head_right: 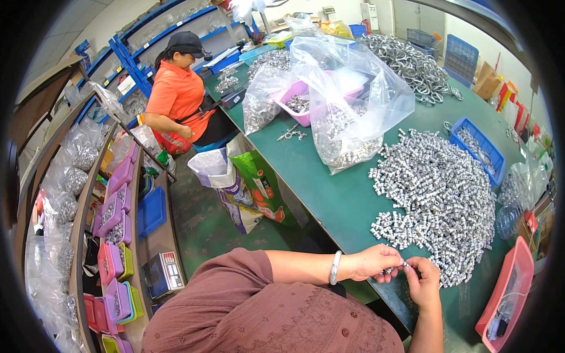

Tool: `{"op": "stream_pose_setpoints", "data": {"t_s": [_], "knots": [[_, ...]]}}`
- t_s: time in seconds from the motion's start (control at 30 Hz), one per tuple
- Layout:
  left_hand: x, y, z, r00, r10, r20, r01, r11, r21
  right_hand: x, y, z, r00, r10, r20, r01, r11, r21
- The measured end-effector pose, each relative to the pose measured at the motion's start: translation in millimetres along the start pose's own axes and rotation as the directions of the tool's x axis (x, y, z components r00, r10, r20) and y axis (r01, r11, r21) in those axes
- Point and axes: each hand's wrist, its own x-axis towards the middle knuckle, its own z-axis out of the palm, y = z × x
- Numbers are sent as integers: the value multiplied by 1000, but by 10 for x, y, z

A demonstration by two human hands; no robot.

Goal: The person picks up small T-shaped metal components from a large pile on a green workbench, turning them over in their hands and holding several at once.

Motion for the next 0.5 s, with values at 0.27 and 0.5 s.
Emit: {"op": "stream_pose_setpoints", "data": {"t_s": [0.27, 0.5], "knots": [[3, -19, 13, 1000, -6, -1, 6, 1000, 3, -21, 15, -10, 1000, -2, 2, 2, 1000, -2], [3, -7, -3, 1000, -7, 1, 7, 1000, -2, -2, -11, -9, 1000, 14, 13, -14, 1000, 6]]}}
